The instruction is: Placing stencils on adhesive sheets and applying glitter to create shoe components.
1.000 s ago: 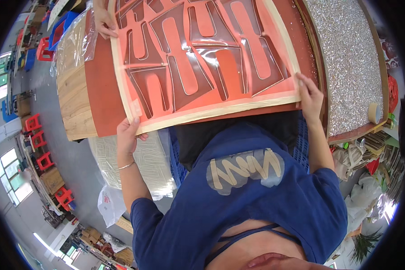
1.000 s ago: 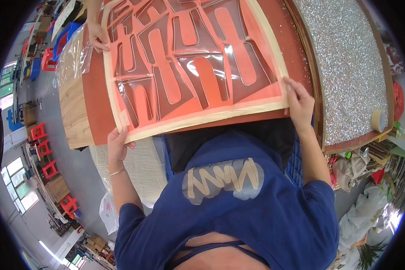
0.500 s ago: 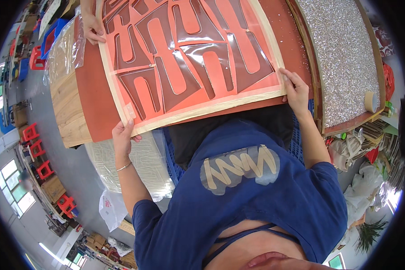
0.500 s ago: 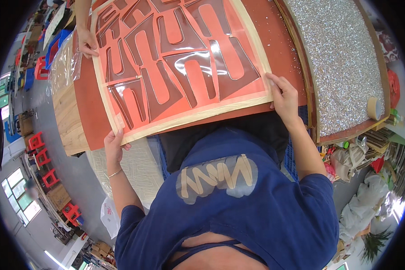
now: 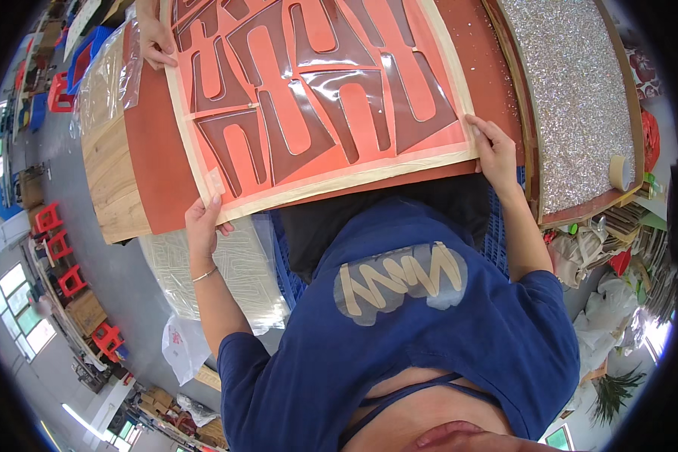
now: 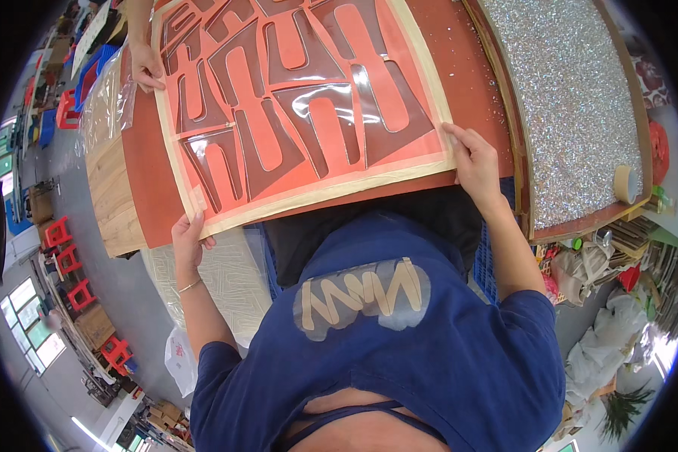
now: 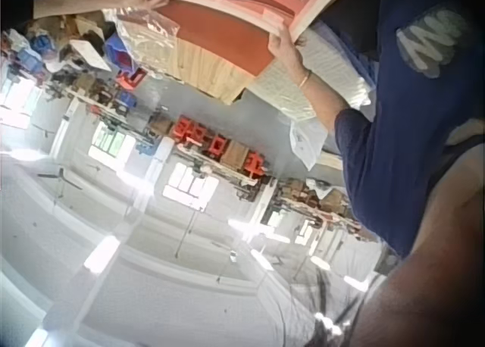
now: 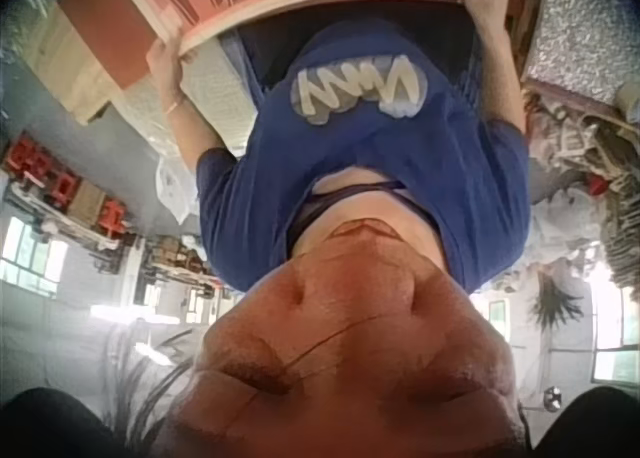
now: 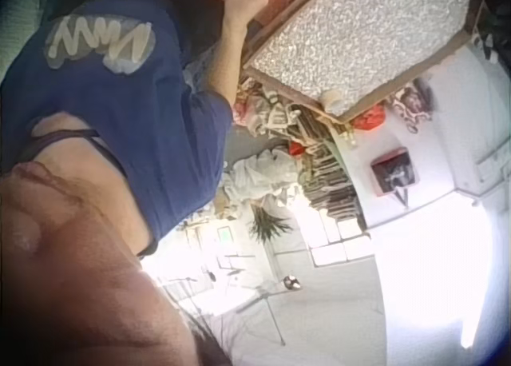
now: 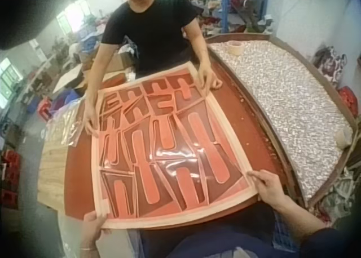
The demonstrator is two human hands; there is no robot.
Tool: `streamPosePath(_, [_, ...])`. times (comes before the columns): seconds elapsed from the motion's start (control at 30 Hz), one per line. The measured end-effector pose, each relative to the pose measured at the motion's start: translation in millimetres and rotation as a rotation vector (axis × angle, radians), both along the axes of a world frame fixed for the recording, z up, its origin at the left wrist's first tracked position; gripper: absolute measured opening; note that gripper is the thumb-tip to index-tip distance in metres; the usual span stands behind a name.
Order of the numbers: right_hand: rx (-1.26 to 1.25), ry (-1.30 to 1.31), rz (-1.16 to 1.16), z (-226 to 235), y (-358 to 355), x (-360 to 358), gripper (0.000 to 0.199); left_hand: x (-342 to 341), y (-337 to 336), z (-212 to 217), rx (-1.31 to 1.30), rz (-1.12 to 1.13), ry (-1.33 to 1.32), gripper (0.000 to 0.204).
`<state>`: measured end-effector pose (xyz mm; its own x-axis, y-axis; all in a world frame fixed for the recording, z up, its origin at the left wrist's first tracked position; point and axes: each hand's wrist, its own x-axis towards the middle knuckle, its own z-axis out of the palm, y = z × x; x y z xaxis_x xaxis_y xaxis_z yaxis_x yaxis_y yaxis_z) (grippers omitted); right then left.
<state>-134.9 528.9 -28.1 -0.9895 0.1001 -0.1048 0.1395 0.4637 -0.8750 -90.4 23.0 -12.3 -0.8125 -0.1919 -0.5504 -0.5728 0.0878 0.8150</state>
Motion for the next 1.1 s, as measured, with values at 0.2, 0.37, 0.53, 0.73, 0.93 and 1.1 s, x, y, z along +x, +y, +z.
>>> streamPosePath(0.2, [-0.129,0.026,-0.07,-2.3,2.3,1.9,0.024,2.9,1.8,0.8,0.087,0.095,0.077,0.023])
streamPosePath(0.37, [0.009,-0.039,0.011,-0.6,0.3,-3.4,0.025,-4.6,0.1,-0.7,-0.068,0.001,-0.005,0.024])
streamPosePath(0.53, [0.088,-0.014,0.046,1.1,-6.8,-4.1,0.027,0.0,-0.6,8.6,-0.176,0.008,-0.043,0.026])
streamPosePath(0.73, [0.141,-0.002,0.066,0.1,-0.3,-1.1,0.027,-5.5,-1.1,6.7,-0.232,-0.032,-0.138,0.031])
streamPosePath(0.93, [0.156,-0.027,0.038,2.1,-3.9,-2.7,0.026,5.2,-9.3,5.0,-0.153,-0.012,-0.116,0.031])
streamPosePath(1.1, [0.124,-0.043,0.018,-4.0,0.0,-3.2,0.026,2.9,-13.4,8.6,0.009,-0.057,-0.098,0.029])
